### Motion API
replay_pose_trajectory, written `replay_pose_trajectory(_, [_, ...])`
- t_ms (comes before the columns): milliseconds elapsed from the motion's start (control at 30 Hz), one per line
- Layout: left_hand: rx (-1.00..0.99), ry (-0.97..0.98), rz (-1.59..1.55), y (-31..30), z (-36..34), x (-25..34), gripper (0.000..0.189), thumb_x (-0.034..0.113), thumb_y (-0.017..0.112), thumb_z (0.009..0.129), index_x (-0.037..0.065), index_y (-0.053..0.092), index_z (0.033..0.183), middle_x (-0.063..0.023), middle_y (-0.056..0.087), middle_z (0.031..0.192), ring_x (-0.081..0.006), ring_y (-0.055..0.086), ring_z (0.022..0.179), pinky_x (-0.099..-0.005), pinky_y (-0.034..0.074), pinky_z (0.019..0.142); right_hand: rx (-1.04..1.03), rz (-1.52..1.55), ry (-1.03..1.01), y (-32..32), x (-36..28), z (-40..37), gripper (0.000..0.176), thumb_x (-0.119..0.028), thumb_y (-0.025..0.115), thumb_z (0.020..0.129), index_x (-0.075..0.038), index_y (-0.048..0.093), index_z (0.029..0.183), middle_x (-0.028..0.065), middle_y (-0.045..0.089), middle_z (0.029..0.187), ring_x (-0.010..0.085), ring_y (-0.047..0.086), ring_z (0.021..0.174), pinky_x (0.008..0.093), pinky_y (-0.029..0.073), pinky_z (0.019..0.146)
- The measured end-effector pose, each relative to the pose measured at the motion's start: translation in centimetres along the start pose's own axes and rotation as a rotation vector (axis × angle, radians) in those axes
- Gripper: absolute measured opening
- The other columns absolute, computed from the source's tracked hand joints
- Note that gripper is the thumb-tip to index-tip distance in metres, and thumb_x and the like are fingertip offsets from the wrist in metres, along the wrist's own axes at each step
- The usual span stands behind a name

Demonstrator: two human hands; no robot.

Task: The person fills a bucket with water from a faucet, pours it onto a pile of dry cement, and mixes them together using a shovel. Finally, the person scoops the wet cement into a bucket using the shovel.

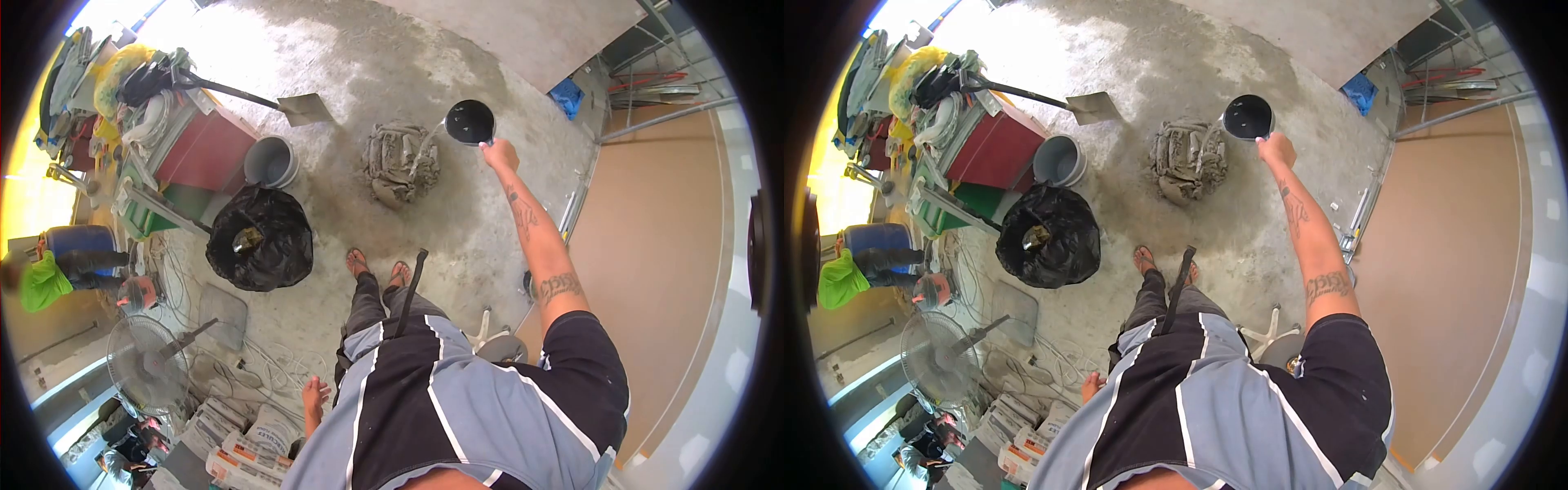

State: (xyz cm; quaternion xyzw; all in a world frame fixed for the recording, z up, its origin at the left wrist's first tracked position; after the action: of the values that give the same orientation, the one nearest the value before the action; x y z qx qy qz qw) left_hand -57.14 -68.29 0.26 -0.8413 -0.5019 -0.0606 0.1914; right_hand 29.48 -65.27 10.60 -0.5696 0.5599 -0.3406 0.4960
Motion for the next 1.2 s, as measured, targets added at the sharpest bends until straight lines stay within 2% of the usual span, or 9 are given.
replay_pose_trajectory(367, [0.016, 0.119, 0.308, 1.8, -2.4, 2.3, 0.05, 0.045, 0.052, 0.09, 0.002, 0.052, 0.117, -0.0136, 0.063, 0.101, -0.0242, 0.064, 0.084, -0.0354, 0.048, 0.069, 0.096, 0.014, 0.023, -0.7, -0.6, 1.9, 0.044, -0.045, 0.066, 0.08, -0.015, 0.064, 0.112, 0.0084, 0.066, 0.108, 0.0261, 0.062, 0.102, 0.039, 0.05, 0.081])
replay_pose_trajectory(467, [0.034, 0.057, 0.132, 2.3, 0.5, 4.2, 0.047, 0.042, 0.051, 0.092, 0.001, 0.056, 0.113, -0.0132, 0.063, 0.098, -0.0204, 0.063, 0.082, -0.0329, 0.049, 0.068, 0.074, 0.002, 0.044, -0.5, -1.7, 2.1, 0.044, -0.044, 0.066, 0.079, -0.014, 0.064, 0.112, 0.0088, 0.066, 0.108, 0.0262, 0.062, 0.102, 0.0395, 0.05, 0.081])
replay_pose_trajectory(633, [-0.012, 0.252, 0.178, 3.0, 3.5, 13.8, 0.044, 0.037, 0.051, 0.093, -0.001, 0.058, 0.112, -0.0118, 0.063, 0.095, -0.0179, 0.061, 0.082, -0.0312, 0.05, 0.07, 0.095, -0.014, 0.04, 2.0, -3.7, 2.8, 0.039, -0.044, 0.065, 0.08, -0.014, 0.067, 0.105, 0.0104, 0.067, 0.105, 0.0282, 0.062, 0.1, 0.0405, 0.049, 0.08])
replay_pose_trajectory(667, [-0.017, 0.297, 0.185, 3.3, 4.0, 16.2, 0.044, 0.037, 0.05, 0.093, -0.002, 0.057, 0.113, -0.0115, 0.063, 0.094, -0.0175, 0.06, 0.082, -0.0309, 0.05, 0.071, 0.102, 0.027, 0.011, 2.9, -4.3, 3.0, 0.037, -0.044, 0.065, 0.08, -0.011, 0.068, 0.096, 0.0114, 0.067, 0.092, 0.0271, 0.064, 0.088, 0.0396, 0.049, 0.073])
replay_pose_trajectory(800, [-0.13, 0.356, 0.37, 6.0, 11.8, 22.7, 0.054, 0.044, 0.053, 0.09, -0.003, 0.056, 0.116, -0.018, 0.064, 0.096, -0.0258, 0.063, 0.086, -0.0346, 0.05, 0.077, 0.178, 0.249, -0.062, 12.3, -4.2, 6.8, 0.05, -0.051, 0.063, 0.081, -0.003, 0.064, 0.066, 0.0091, 0.059, 0.055, 0.0198, 0.057, 0.049, 0.0339, 0.045, 0.05])
replay_pose_trajectory(867, [-0.131, 0.305, 0.703, 8.8, 16.0, 25.3, 0.076, 0.059, 0.058, 0.08, 0.0, 0.049, 0.127, -0.0247, 0.061, 0.107, -0.0343, 0.061, 0.098, -0.0392, 0.048, 0.085, -0.061, 0.448, 0.053, 14.3, -8.7, 3.4, 0.055, -0.054, 0.06, 0.081, 0.001, 0.064, 0.072, 0.0136, 0.063, 0.062, 0.0215, 0.061, 0.052, 0.0337, 0.047, 0.051])
replay_pose_trajectory(933, [-0.185, 0.291, 0.988, 12.0, 19.1, 26.3, 0.101, 0.071, 0.061, 0.068, 0.007, 0.031, 0.141, -0.0307, 0.049, 0.124, -0.0398, 0.054, 0.112, -0.043, 0.045, 0.092, -0.092, 0.747, 0.047, 18.7, -13.1, 1.6, 0.052, -0.048, 0.057, 0.086, -0.002, 0.059, 0.062, 0.0053, 0.054, 0.048, 0.013, 0.049, 0.038, 0.0276, 0.039, 0.039])
replay_pose_trajectory(1000, [-0.274, 0.177, 1.24, 14.3, 18.9, 28.7, 0.115, 0.071, 0.066, 0.062, 0.012, 0.013, 0.147, -0.0314, 0.036, 0.135, -0.0426, 0.048, 0.117, -0.0488, 0.043, 0.094, -0.18, 0.903, 0.089, 25.5, -16.4, 0.6, 0.043, -0.039, 0.057, 0.09, -0.004, 0.059, 0.064, 0.0028, 0.055, 0.053, 0.0089, 0.047, 0.039, 0.0244, 0.035, 0.035])
replay_pose_trajectory(1200, [-0.203, 0.113, 1.303, 15.4, 20.1, 34.1, 0.119, 0.063, 0.072, 0.061, 0.014, 0.005, 0.148, -0.0289, 0.032, 0.133, -0.0456, 0.046, 0.112, -0.0585, 0.043, 0.085, -0.349, 0.82, -0.105, 44.6, -31.8, -4.2, 0.033, -0.035, 0.058, 0.089, -0.005, 0.068, 0.079, 0.0026, 0.061, 0.057, 0.0112, 0.055, 0.046, 0.0276, 0.043, 0.046])
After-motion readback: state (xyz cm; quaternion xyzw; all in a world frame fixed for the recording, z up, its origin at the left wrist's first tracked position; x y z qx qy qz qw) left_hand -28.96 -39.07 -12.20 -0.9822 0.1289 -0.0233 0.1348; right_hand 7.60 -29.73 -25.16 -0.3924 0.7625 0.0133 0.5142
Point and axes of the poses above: each hand's wrist, its own z-axis towards the middle knuckle, its own y-axis out of the palm, x = y × z, the point moved 7 cm from there along z, towards the middle knuckle
